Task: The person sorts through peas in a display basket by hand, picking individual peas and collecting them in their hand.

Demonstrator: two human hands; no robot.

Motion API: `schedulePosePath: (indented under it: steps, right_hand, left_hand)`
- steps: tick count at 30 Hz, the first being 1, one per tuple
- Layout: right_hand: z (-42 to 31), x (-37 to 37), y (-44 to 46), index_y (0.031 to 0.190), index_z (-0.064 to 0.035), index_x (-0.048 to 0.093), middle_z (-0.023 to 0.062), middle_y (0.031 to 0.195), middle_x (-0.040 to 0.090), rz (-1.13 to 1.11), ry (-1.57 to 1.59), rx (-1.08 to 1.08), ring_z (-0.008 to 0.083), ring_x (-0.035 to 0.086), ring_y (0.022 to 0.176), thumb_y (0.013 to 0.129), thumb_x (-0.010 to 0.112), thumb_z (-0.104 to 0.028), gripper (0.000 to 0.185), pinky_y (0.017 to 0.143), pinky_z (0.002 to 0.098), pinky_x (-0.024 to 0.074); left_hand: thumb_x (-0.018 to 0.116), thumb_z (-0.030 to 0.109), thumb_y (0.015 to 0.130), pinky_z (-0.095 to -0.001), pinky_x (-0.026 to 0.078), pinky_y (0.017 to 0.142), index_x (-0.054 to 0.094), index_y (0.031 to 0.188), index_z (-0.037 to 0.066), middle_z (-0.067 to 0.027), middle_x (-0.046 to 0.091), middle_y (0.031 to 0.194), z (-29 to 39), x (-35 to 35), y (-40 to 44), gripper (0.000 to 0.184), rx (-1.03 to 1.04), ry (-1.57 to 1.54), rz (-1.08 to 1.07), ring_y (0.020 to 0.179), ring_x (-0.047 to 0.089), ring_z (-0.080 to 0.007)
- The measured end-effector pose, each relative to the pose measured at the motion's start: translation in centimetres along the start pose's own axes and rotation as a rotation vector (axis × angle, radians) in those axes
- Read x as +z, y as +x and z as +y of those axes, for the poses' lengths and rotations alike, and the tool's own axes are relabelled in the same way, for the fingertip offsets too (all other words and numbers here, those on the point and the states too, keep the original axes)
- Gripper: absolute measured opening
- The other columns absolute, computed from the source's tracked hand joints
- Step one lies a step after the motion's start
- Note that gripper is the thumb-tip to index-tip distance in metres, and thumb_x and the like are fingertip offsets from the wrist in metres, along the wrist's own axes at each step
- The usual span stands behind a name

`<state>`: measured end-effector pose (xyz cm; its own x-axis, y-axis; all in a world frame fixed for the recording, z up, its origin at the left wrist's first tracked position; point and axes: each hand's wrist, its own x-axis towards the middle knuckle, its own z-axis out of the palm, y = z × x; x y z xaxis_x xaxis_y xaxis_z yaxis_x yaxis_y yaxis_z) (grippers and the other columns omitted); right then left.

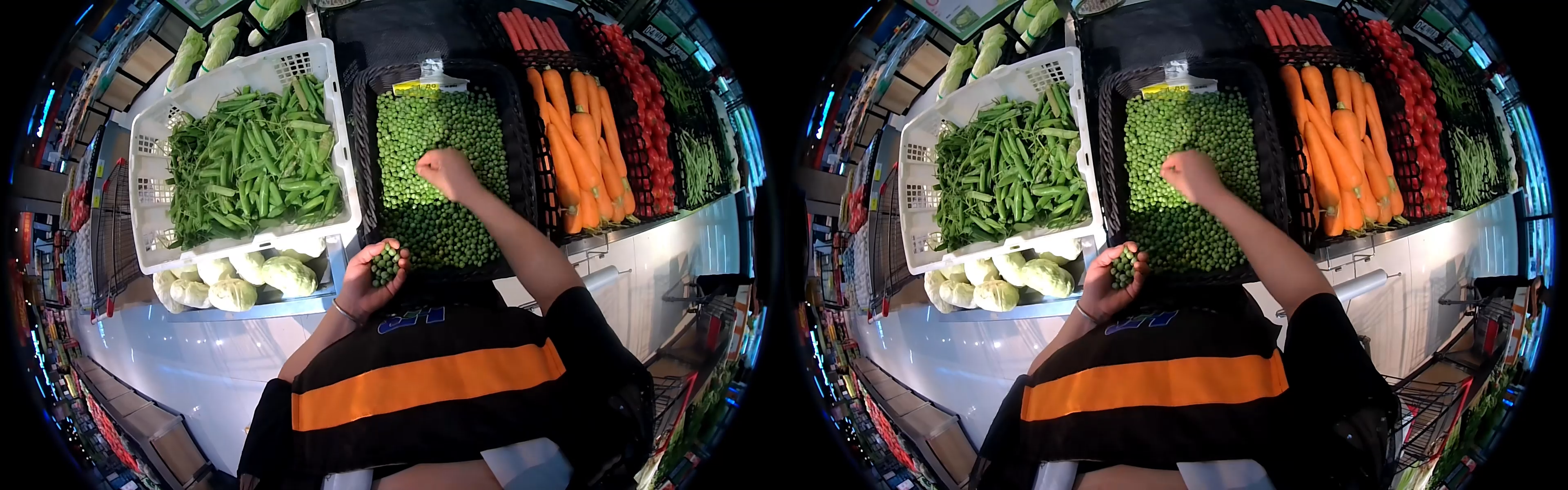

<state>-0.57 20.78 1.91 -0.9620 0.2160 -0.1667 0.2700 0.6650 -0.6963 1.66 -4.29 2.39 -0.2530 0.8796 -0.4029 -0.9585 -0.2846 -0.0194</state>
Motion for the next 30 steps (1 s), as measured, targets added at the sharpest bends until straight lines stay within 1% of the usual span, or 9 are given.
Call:
schedulePosePath:
  steps: [3,12,14,18,19,20,23,28,30]
  right_hand:
    - [0.1,2.8,-0.8,0.086,-0.0067,0.066,0.0104,0.084,0.062,0.233,-0.208,-0.168,0.0267,0.060,0.072,0.079,0.064,-0.024,0.019,0.065,0.0399,0.0487]
    - [-0.1,3.0,0.5,0.081,-0.0051,0.060,0.0087,0.076,0.058,0.117,-0.150,-0.117,0.0244,0.058,0.066,0.081,0.062,-0.022,0.017,0.058,0.0359,0.0461]
    - [0.0,2.2,1.3,0.082,-0.0033,0.059,0.0067,0.071,0.055,0.016,0.655,0.196,0.0174,0.051,0.059,0.082,0.060,-0.021,0.018,0.055,0.0321,0.0423]
    - [-0.1,0.9,2.9,0.084,-0.0021,0.060,0.0025,0.065,0.047,0.006,1.252,0.169,0.0118,0.039,0.052,0.082,0.059,-0.017,0.015,0.052,0.0291,0.0358]
    - [-0.5,0.9,3.3,0.087,-0.0024,0.063,0.0048,0.061,0.051,0.016,0.873,0.199,0.0162,0.048,0.053,0.081,0.060,-0.017,0.016,0.055,0.0323,0.0407]
    - [-0.9,1.3,3.5,0.087,-0.0024,0.063,0.0048,0.061,0.051,0.026,0.875,0.195,0.0162,0.048,0.053,0.081,0.060,-0.017,0.016,0.055,0.0323,0.0407]
    - [-1.3,3.5,4.2,0.084,-0.0037,0.065,0.0118,0.073,0.062,0.309,0.005,-0.184,0.0292,0.061,0.072,0.078,0.062,-0.021,0.019,0.068,0.0397,0.0486]
    - [-1.3,4.9,4.5,0.078,-0.0029,0.063,0.0136,0.080,0.063,0.279,-0.200,-0.160,0.0292,0.061,0.072,0.076,0.062,-0.020,0.017,0.067,0.0387,0.0488]
    - [-1.5,3.9,4.1,0.078,-0.0023,0.062,0.0114,0.082,0.063,0.214,0.195,-0.194,0.0257,0.061,0.072,0.078,0.059,-0.020,0.018,0.063,0.0368,0.0481]
  left_hand:
    - [0.049,0.018,0.088,-0.0311,0.055,0.069,0.054,0.094,0.001,-0.0128,0.057,0.090,0.1,-0.1,-0.3,0.019,0.015,-0.001,0.018,0.082,0.058,-0.0214]
    - [0.049,0.017,0.088,-0.0309,0.056,0.069,0.054,0.093,0.001,-0.0134,0.057,0.090,0.2,-0.1,-0.2,0.018,0.026,-0.007,0.021,0.080,0.059,-0.0219]
    - [0.048,0.017,0.088,-0.0308,0.056,0.069,0.053,0.093,0.001,-0.0133,0.057,0.090,0.2,-0.2,-0.3,0.018,0.029,-0.006,0.018,0.080,0.058,-0.0217]
    - [0.048,0.018,0.088,-0.0309,0.056,0.068,0.053,0.093,0.001,-0.0131,0.056,0.091,0.1,0.0,-0.4,0.018,0.016,-0.007,0.000,0.081,0.058,-0.0214]
    - [0.048,0.018,0.088,-0.0308,0.056,0.069,0.053,0.093,0.001,-0.0130,0.056,0.091,0.1,0.0,-0.3,0.018,0.008,-0.002,0.007,0.081,0.058,-0.0212]
    - [0.048,0.018,0.088,-0.0307,0.056,0.069,0.053,0.093,0.001,-0.0129,0.056,0.091,0.2,0.1,-0.2,0.018,0.003,0.004,0.013,0.081,0.058,-0.0210]
    - [0.048,0.018,0.088,-0.0306,0.056,0.069,0.053,0.093,0.001,-0.0128,0.056,0.091,0.2,0.2,-0.2,0.018,-0.007,0.008,0.003,0.080,0.058,-0.0208]
    - [0.048,0.018,0.088,-0.0303,0.056,0.070,0.053,0.093,0.001,-0.0129,0.056,0.091,0.2,-0.1,-0.5,0.018,0.004,0.001,0.013,0.080,0.058,-0.0207]
    - [0.048,0.018,0.088,-0.0302,0.056,0.070,0.053,0.093,0.002,-0.0129,0.056,0.092,0.1,-0.1,-0.5,0.018,0.012,0.001,0.006,0.080,0.058,-0.0208]
